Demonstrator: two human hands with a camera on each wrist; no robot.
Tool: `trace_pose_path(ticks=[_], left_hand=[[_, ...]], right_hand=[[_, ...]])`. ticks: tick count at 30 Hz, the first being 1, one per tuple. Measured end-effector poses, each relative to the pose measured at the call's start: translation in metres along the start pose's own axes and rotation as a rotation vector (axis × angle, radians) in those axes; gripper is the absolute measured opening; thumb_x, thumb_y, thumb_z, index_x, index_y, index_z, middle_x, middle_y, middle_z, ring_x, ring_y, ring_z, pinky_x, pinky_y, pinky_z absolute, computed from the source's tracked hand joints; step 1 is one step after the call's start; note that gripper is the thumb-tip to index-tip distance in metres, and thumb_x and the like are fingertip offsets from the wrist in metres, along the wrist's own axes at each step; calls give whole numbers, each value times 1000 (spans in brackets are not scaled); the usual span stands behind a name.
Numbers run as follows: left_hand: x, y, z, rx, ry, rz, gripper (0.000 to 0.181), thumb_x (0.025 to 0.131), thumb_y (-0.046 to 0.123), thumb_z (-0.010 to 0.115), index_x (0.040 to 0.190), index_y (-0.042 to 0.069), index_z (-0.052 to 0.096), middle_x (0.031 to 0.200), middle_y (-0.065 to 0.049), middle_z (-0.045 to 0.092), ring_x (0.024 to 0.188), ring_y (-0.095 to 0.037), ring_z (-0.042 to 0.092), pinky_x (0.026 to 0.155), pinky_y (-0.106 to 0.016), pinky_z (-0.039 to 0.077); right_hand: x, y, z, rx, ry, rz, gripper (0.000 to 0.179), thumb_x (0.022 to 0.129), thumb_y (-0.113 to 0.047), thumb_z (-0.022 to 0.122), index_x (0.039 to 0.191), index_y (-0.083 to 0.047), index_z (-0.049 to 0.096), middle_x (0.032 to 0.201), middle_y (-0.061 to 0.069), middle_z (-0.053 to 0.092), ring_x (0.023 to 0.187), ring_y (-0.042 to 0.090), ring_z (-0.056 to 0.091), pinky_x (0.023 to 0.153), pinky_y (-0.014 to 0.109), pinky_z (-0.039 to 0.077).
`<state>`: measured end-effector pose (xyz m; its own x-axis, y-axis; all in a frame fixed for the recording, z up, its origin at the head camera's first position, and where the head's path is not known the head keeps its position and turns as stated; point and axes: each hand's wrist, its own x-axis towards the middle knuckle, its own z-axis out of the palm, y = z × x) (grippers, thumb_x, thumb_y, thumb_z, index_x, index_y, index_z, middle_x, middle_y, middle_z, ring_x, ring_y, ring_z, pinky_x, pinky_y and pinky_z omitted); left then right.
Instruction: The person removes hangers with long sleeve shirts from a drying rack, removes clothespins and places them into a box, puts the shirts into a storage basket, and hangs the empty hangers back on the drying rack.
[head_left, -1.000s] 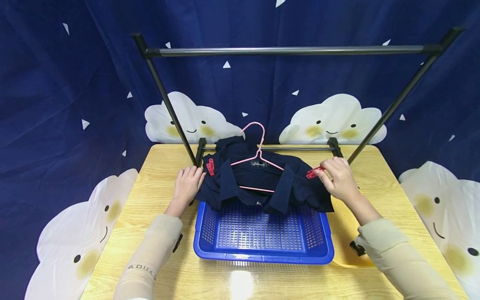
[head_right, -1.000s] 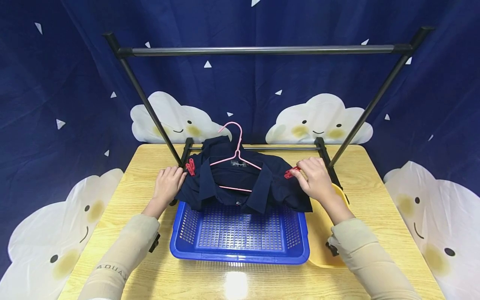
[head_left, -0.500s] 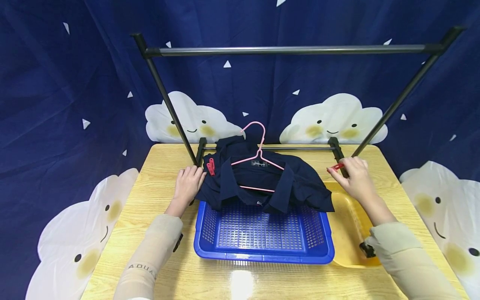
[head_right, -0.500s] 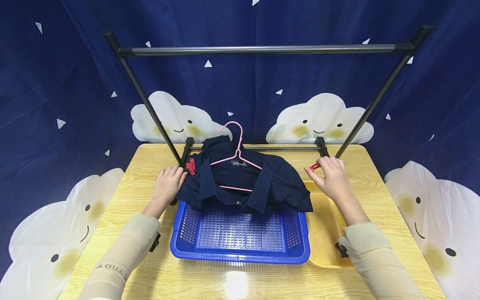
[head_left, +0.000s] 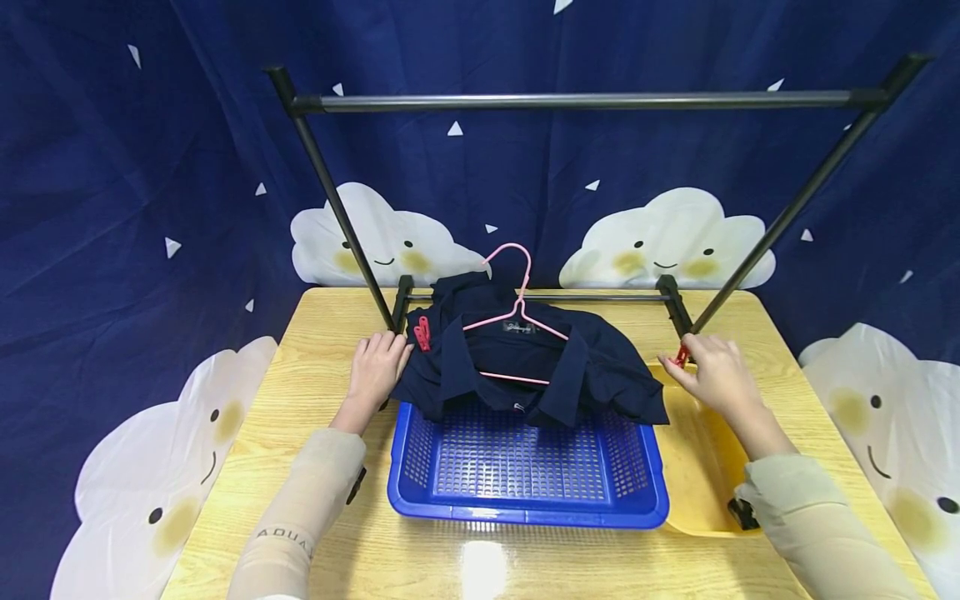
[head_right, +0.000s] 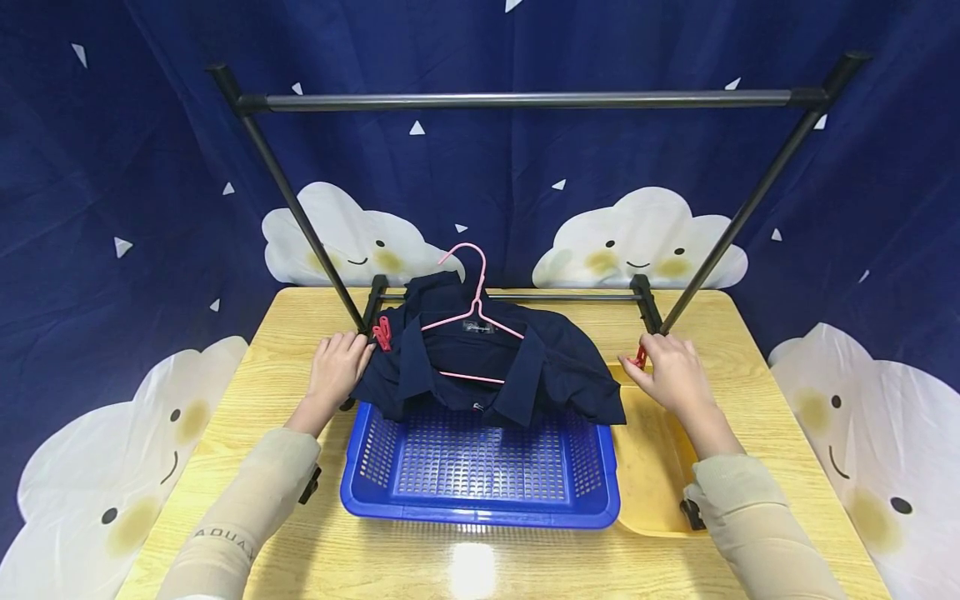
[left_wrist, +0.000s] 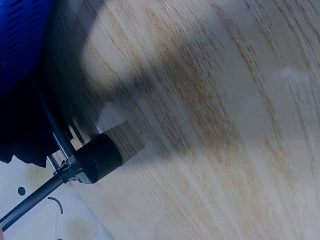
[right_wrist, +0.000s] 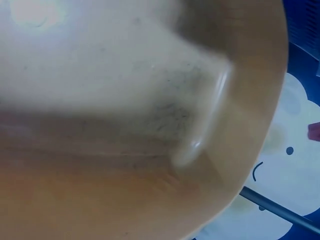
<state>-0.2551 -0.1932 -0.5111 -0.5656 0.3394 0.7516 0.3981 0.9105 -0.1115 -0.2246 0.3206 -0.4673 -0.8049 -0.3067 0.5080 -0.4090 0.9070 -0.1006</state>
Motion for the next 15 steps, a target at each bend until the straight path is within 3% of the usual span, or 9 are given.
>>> trace_pose_path(ticks=[8,15], left_hand=[[-1,0,0,0,-8,-7,31,94,31,41,82,4,50,75,-11,48,68,-31,46,61,-40,36],[-1,1,0,-12,-14,-12,36,96,34,35,82,3,49,75,-12,48,68,-32,46,61,-42,36]], right_hand=[[-7,2,11,-24,-191,4,33,76,-30,70,74,-8,45,58,-1,41,60,27,48,62,38,29],[-13,1,18,-35,-332,-8,27,73,-23,69,80,-5,49,64,1,48,67,28,50,63,42,33]])
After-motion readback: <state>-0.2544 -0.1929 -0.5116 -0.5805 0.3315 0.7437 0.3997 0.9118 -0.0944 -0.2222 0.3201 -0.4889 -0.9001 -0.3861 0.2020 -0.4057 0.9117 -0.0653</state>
